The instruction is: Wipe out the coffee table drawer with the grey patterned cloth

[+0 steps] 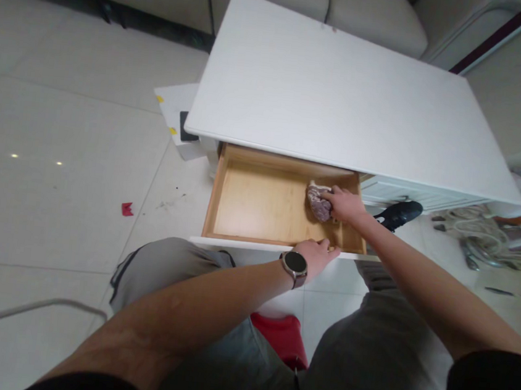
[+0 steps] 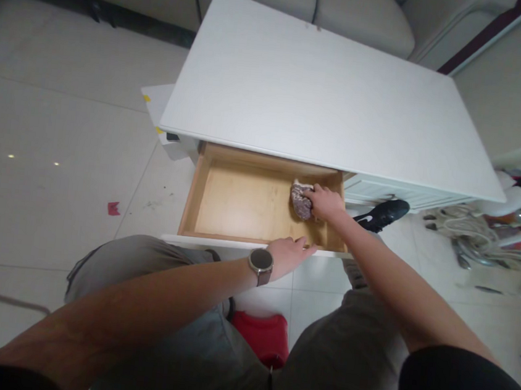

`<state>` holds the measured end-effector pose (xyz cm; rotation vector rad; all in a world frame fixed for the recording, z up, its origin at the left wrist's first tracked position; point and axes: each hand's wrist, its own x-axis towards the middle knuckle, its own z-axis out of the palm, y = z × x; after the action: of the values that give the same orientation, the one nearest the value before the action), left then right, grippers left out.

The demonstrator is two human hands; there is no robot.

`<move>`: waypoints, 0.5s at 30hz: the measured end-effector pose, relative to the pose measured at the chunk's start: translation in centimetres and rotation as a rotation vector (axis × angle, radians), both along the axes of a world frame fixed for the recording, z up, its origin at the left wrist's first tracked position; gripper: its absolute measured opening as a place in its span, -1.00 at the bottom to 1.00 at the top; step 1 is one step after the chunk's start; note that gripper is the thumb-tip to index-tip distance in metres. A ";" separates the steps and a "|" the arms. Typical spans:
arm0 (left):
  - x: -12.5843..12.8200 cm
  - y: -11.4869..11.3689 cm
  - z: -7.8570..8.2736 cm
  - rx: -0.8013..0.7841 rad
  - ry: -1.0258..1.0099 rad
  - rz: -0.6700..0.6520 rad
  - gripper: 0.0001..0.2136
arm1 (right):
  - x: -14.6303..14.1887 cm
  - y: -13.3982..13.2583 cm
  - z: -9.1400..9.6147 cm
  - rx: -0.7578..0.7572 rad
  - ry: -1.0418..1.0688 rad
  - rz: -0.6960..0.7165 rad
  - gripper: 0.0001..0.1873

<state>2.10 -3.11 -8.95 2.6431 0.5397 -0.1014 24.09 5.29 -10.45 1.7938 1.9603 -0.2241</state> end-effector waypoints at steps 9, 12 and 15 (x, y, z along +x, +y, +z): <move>-0.3 0.2 0.1 -0.035 -0.019 -0.019 -0.55 | 4.1 -0.3 0.9 0.139 -0.143 -0.039 -0.52; -0.3 0.3 0.3 -0.027 -0.006 -0.028 -0.54 | 4.9 1.1 -0.8 0.138 -0.194 -0.058 -0.51; -0.3 0.3 0.2 -0.021 -0.014 -0.025 -0.56 | 4.0 2.6 -1.9 0.105 -0.269 -0.051 -0.55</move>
<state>1.76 -2.77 -8.79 2.6283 0.4986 -0.0960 28.05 7.93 -12.31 1.8336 1.7669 0.1022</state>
